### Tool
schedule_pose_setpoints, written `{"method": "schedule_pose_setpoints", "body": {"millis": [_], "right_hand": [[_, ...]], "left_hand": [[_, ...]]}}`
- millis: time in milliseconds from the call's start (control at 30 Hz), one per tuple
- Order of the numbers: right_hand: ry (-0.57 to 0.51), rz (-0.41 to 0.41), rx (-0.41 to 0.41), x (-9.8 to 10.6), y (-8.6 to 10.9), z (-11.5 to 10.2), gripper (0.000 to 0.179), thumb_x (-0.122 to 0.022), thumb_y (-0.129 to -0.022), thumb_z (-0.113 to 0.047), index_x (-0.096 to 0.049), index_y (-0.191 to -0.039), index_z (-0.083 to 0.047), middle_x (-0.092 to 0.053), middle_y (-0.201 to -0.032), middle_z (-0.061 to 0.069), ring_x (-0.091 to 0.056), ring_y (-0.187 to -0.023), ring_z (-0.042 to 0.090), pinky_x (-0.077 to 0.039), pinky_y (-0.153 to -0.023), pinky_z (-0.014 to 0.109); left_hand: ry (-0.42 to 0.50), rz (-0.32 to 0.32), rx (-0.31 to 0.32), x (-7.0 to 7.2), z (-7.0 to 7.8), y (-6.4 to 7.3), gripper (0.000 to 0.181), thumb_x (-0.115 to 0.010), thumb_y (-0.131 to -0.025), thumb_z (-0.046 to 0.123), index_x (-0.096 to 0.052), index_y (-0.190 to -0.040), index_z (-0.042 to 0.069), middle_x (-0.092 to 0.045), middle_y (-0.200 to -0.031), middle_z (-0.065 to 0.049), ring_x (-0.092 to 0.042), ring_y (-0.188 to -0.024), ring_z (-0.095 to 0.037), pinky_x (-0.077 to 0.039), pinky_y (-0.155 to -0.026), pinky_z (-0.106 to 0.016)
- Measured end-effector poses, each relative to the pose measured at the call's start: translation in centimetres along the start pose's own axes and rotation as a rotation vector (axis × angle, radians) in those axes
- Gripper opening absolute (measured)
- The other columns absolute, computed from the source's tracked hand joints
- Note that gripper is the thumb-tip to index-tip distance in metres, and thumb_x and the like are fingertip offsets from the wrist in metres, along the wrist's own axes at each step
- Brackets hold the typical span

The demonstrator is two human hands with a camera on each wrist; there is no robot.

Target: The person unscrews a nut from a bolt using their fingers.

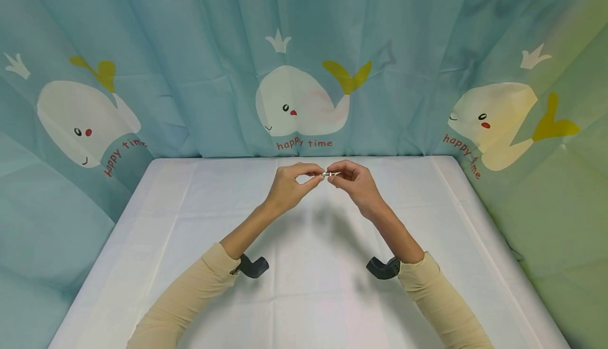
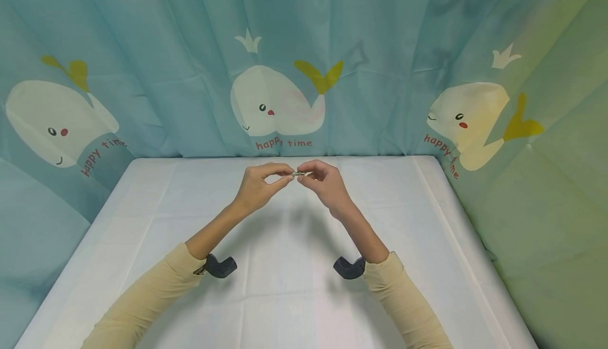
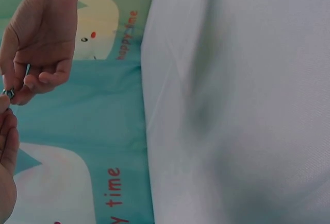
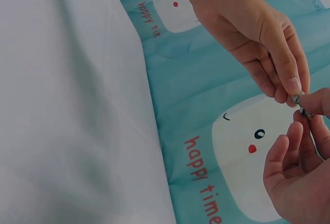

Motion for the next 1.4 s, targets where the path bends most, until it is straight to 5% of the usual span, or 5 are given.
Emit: {"method": "schedule_pose_setpoints", "body": {"millis": [533, 833, 1400], "right_hand": [[-0.019, -0.017, 0.004, -0.16, 0.1, 0.19, 0.031, -0.065, -0.092, 0.001, -0.057, -0.121, 0.006, -0.056, -0.117, 0.014, -0.059, -0.085, 0.015, -0.05, -0.076, 0.025], [0.066, 0.031, -0.026, 0.1, -0.02, 0.65, 0.025, -0.066, -0.097, -0.017, -0.066, -0.109, 0.006, -0.066, -0.096, 0.002, -0.057, -0.084, 0.019, -0.05, -0.075, 0.027], [0.022, 0.006, -0.002, 0.04, 0.13, 0.35, 0.025, -0.068, -0.093, -0.003, -0.065, -0.115, 0.01, -0.065, -0.105, 0.002, -0.061, -0.087, 0.016, -0.052, -0.078, 0.029]], "left_hand": [[-0.008, -0.012, 0.002, -0.11, -0.1, 0.09, 0.01, -0.076, -0.088, 0.002, -0.077, -0.097, 0.004, -0.074, -0.093, -0.004, -0.068, -0.086, -0.013, -0.055, -0.078, -0.028], [-0.027, -0.013, 0.0, -0.15, 0.06, -0.06, 0.01, -0.076, -0.088, 0.003, -0.077, -0.098, 0.003, -0.074, -0.093, -0.005, -0.068, -0.086, -0.014, -0.055, -0.077, -0.028], [-0.026, -0.021, 0.004, 0.0, -0.13, 0.07, 0.009, -0.076, -0.088, 0.003, -0.077, -0.097, 0.004, -0.074, -0.092, -0.005, -0.068, -0.085, -0.014, -0.055, -0.076, -0.027]]}}
Point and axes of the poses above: each hand's wrist, its own y-axis away from the middle knuckle, its own x-axis out of the back of the hand, z = x × y, the point moved 2 cm from there along -y, towards the middle knuckle
